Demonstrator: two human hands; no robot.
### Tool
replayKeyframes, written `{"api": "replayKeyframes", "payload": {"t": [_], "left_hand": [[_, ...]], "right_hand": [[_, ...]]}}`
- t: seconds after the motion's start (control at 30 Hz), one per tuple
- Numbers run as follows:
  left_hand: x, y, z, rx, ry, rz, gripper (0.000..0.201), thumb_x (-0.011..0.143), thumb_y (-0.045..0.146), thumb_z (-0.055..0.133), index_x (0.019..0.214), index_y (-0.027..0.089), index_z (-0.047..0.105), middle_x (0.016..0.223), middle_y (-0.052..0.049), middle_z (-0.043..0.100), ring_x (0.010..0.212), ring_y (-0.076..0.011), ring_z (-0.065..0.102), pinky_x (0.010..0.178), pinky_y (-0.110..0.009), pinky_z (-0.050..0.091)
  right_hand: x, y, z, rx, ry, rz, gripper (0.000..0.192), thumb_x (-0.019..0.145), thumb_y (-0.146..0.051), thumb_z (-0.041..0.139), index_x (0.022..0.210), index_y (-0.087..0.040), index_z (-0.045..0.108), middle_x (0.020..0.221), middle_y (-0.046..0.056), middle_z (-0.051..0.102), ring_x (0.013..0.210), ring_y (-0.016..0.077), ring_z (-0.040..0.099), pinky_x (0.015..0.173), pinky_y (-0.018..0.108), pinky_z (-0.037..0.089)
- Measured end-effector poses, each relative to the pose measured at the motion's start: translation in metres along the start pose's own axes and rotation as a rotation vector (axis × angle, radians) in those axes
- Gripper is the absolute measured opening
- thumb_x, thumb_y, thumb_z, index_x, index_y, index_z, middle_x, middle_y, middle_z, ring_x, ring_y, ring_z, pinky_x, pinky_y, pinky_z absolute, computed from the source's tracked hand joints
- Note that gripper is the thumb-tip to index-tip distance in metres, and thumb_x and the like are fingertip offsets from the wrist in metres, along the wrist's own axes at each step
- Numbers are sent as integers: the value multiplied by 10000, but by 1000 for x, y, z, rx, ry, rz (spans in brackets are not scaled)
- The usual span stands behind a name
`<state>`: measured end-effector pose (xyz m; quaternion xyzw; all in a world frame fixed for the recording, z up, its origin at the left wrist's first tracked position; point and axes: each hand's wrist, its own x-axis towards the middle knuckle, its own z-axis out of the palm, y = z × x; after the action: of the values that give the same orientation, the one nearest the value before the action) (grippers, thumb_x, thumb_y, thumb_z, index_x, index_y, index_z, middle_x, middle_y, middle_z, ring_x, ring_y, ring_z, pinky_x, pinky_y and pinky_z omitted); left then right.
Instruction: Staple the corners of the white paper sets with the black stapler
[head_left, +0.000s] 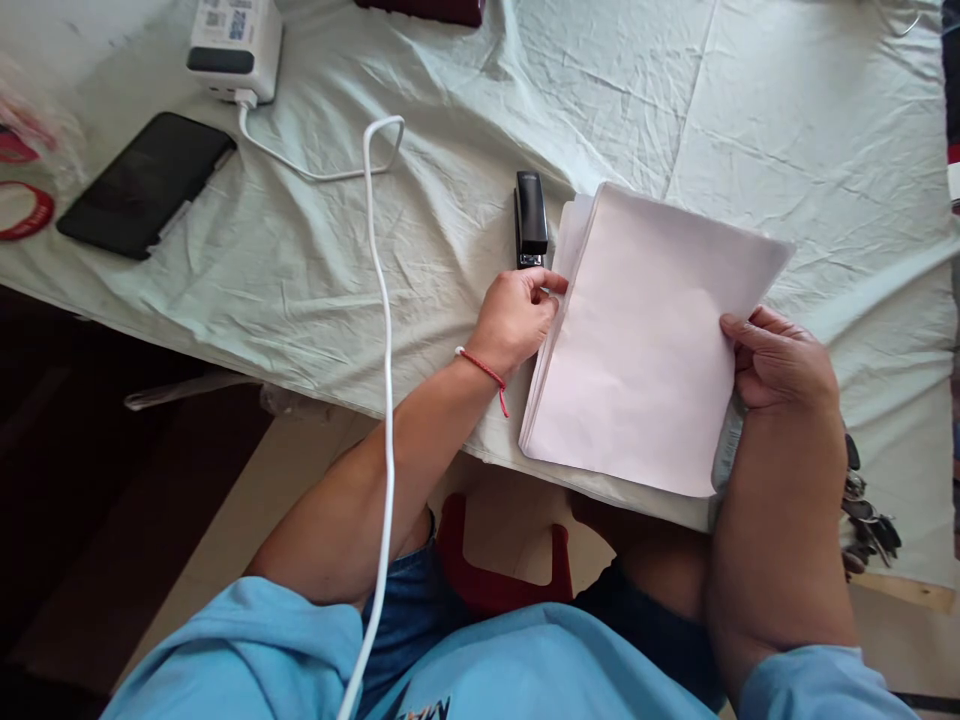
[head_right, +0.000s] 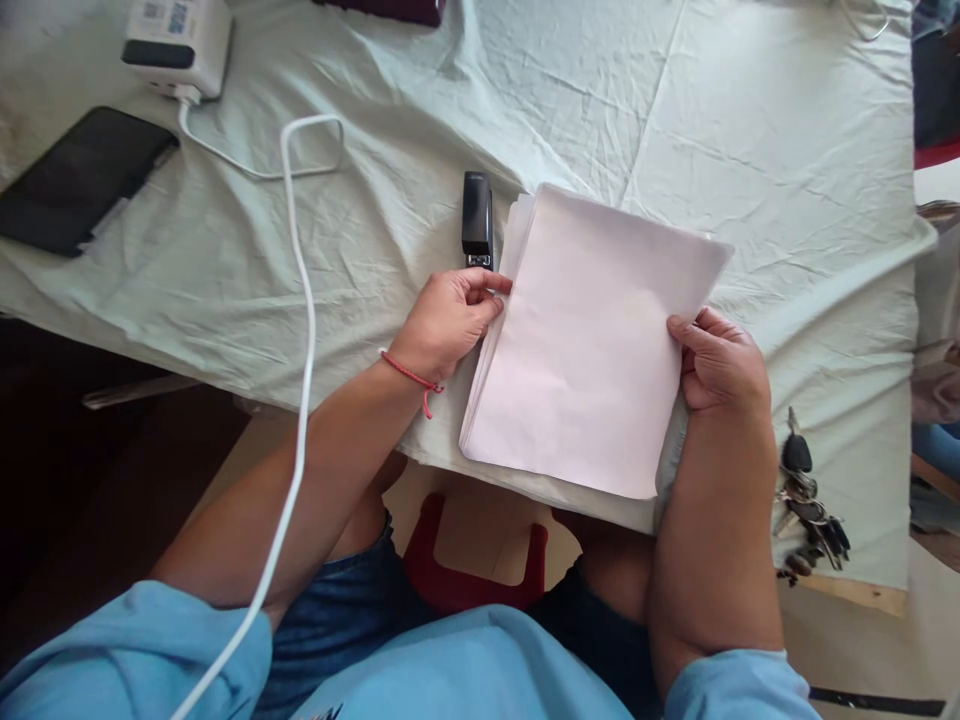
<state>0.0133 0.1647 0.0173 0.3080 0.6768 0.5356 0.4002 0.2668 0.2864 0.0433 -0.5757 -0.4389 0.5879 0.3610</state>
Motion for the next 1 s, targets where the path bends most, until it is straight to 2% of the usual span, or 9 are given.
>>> {"api": "replayKeyframes", "payload": {"t": [0.13, 0.23, 0.3, 0.4, 0.5, 0.73, 1.0], "left_hand": [[-1, 6, 2, -81, -9, -38, 212, 837, 12, 609, 800, 155, 762, 736, 3, 685, 619, -108, 507, 615, -250, 402], [-4, 11, 3, -60, 16, -43, 297, 941, 132, 609, 654, 163, 678, 619, 27, 576, 561, -99, 413, 566, -262, 335], [-5, 11, 2, -3, 18, 5, 369, 961, 196, 635, 593, 169, 631, 565, 38, 504, 553, -99, 389, 568, -274, 319], [-5, 8, 1, 44, 13, 82, 248, 894, 149, 694, 645, 158, 687, 644, 18, 630, 643, -112, 531, 659, -264, 410], [-3, 3, 1, 65, 24, 75, 116, 841, 131, 723, 729, 149, 747, 741, -15, 731, 715, -135, 619, 700, -265, 456], [-1, 0, 2, 58, 61, 51, 70, 798, 159, 782, 736, 152, 751, 730, -18, 746, 697, -137, 637, 677, -271, 458], [0, -1, 2, 54, 102, 56, 163, 760, 135, 830, 696, 163, 682, 670, 18, 675, 639, -113, 579, 635, -270, 418]], "right_hand": [[0, 1, 0, -16, 7, -8, 265, 563, -157, 833, 819, -189, 771, 741, 22, 750, 595, 159, 663, 642, 323, 640], [0, 2, 1, -19, 21, -13, 262, 553, -149, 829, 805, -188, 766, 762, 26, 763, 631, 166, 681, 612, 301, 621], [1, 2, 1, -19, 26, -13, 261, 549, -146, 831, 798, -187, 766, 767, 29, 772, 647, 174, 692, 579, 283, 602], [1, 3, 1, -14, 23, -25, 267, 539, -150, 843, 793, -186, 772, 737, 15, 768, 611, 161, 672, 544, 263, 580], [2, 5, 1, -4, 8, -33, 287, 525, -148, 859, 798, -180, 779, 738, 12, 771, 587, 149, 656, 555, 262, 585], [3, 7, 0, 9, 14, -33, 335, 514, -190, 912, 820, -159, 780, 762, 35, 781, 585, 143, 651, 543, 254, 569], [3, 4, 2, 12, 31, -31, 365, 446, -209, 915, 779, -173, 769, 725, 10, 762, 561, 131, 627, 479, 239, 532]]}}
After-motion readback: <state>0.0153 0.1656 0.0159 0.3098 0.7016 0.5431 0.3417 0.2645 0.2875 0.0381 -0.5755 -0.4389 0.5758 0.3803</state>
